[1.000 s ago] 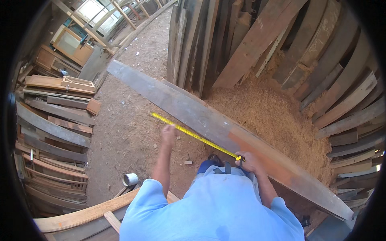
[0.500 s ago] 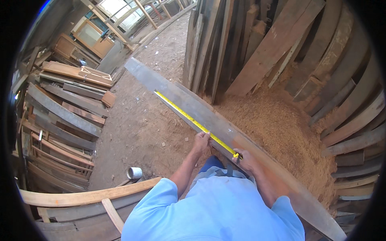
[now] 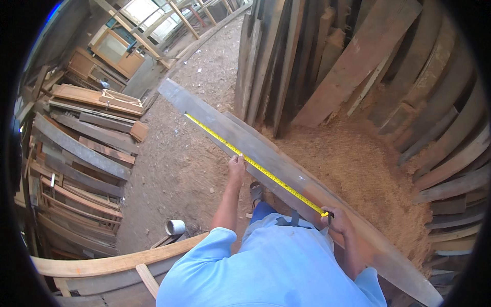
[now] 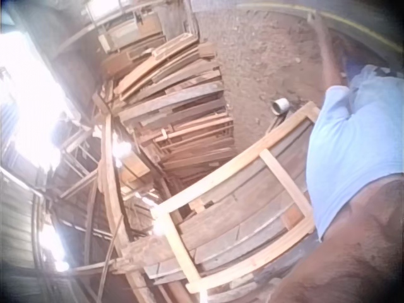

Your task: The person measures a long wooden plank and a wooden frame using a tape measure and marks a point on the plank with a pencil.

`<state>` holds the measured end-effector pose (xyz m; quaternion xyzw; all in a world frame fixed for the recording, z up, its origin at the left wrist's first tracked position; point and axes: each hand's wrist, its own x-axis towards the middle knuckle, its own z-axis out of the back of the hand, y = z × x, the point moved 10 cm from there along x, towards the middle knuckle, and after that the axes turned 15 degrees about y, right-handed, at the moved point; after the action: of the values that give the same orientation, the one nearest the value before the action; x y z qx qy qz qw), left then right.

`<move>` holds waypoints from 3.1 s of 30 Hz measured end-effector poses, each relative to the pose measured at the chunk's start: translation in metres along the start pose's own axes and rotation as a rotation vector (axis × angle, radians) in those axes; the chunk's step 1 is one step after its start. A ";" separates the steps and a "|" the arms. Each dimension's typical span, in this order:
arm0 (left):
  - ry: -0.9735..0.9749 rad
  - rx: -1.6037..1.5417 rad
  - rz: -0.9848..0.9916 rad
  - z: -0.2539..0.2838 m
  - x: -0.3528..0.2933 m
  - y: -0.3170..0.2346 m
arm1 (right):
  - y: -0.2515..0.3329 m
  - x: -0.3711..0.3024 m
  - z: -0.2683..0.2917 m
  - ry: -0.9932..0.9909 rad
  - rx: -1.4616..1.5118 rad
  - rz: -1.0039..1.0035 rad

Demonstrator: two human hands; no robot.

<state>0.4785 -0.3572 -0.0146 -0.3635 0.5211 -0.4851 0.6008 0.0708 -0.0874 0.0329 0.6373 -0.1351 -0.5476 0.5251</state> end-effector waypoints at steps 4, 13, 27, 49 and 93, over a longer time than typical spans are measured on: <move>-0.169 0.735 -0.208 0.020 0.024 -0.041 | 0.043 0.045 0.001 -0.100 -0.064 0.012; 0.461 1.207 -0.199 -0.013 0.031 -0.020 | 0.159 0.181 -0.035 -0.059 0.070 0.040; -0.089 0.469 0.306 0.093 -0.286 0.141 | 0.279 0.224 -0.179 0.472 -0.120 0.586; -1.121 -0.034 -0.144 0.453 -0.661 -0.075 | 0.311 0.094 -0.590 1.388 -0.199 0.477; 1.621 -1.231 -1.323 0.035 -0.464 -0.457 | 0.119 0.116 -0.070 -0.456 -0.267 0.235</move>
<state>0.4261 -0.0345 0.5497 -0.3751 0.6028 -0.4561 -0.5365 0.2199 -0.1863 0.0553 0.4027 -0.2492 -0.6254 0.6202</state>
